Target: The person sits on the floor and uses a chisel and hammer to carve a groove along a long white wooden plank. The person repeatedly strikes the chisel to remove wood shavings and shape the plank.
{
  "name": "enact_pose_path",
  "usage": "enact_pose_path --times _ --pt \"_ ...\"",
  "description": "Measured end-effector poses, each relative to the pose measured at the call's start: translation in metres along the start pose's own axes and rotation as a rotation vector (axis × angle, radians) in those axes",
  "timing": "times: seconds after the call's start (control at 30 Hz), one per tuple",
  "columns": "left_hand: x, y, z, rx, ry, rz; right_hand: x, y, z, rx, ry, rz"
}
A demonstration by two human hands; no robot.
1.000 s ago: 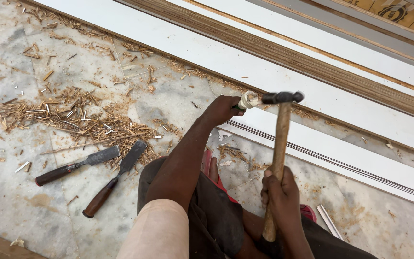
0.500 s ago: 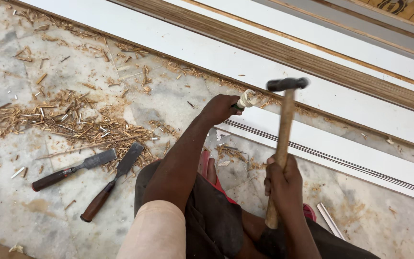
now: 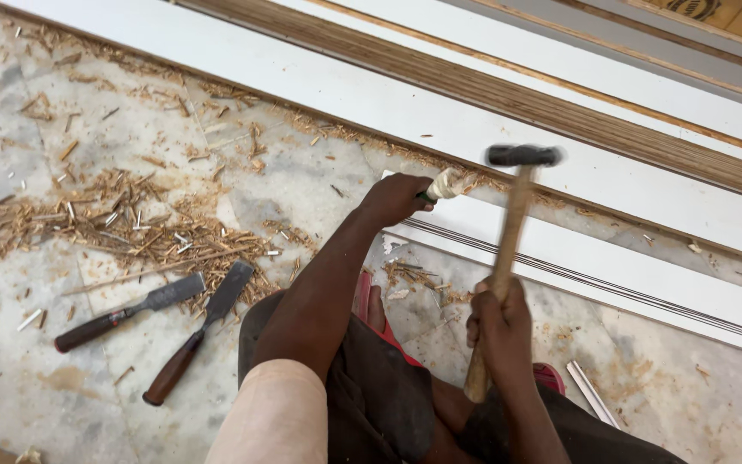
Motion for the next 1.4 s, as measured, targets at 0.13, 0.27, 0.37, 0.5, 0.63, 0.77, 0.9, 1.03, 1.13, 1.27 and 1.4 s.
enact_pose_path --times 0.13,0.27,0.37,0.5,0.63,0.77,0.9,1.03,1.13,1.27,1.4 --pt "0.004 0.005 0.009 -0.05 -0.013 -0.002 0.015 -0.004 0.001 -0.021 0.145 -0.061" --pt "-0.003 -0.003 0.01 0.081 -0.016 -0.184 0.02 -0.02 -0.002 0.013 0.086 -0.024" --pt "-0.004 -0.014 0.009 0.102 -0.028 -0.198 0.017 -0.023 0.0 0.015 0.08 -0.037" --pt "-0.01 -0.015 0.001 0.094 -0.097 -0.245 0.02 -0.019 -0.006 -0.005 0.076 -0.038" --pt "-0.011 -0.016 -0.004 0.1 -0.087 -0.274 0.022 -0.016 -0.014 -0.02 0.119 -0.05" --pt "-0.014 -0.016 -0.007 0.091 -0.145 -0.285 0.022 -0.014 -0.02 -0.03 0.14 -0.047" --pt "-0.017 -0.017 -0.008 0.101 -0.162 -0.306 0.022 -0.012 -0.023 -0.038 0.149 -0.053" --pt "-0.021 -0.018 -0.008 0.105 -0.178 -0.315 0.019 -0.011 -0.026 -0.043 0.142 -0.071" --pt "-0.024 -0.019 -0.009 0.112 -0.188 -0.318 0.017 -0.008 -0.029 -0.055 0.135 -0.067" --pt "-0.025 -0.021 -0.01 0.121 -0.201 -0.356 0.017 -0.006 -0.031 -0.062 0.136 -0.077" --pt "-0.028 -0.022 -0.01 0.138 -0.172 -0.389 0.02 -0.006 -0.03 -0.076 0.12 -0.114"
Point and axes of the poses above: each hand's wrist, its own z-axis towards the middle knuckle, its own y-axis out of the palm, x = y × z, the point moved 4 cm from there along z, towards the middle knuckle, and after that the axes turned 11 degrees about x, right-handed, at the moved point
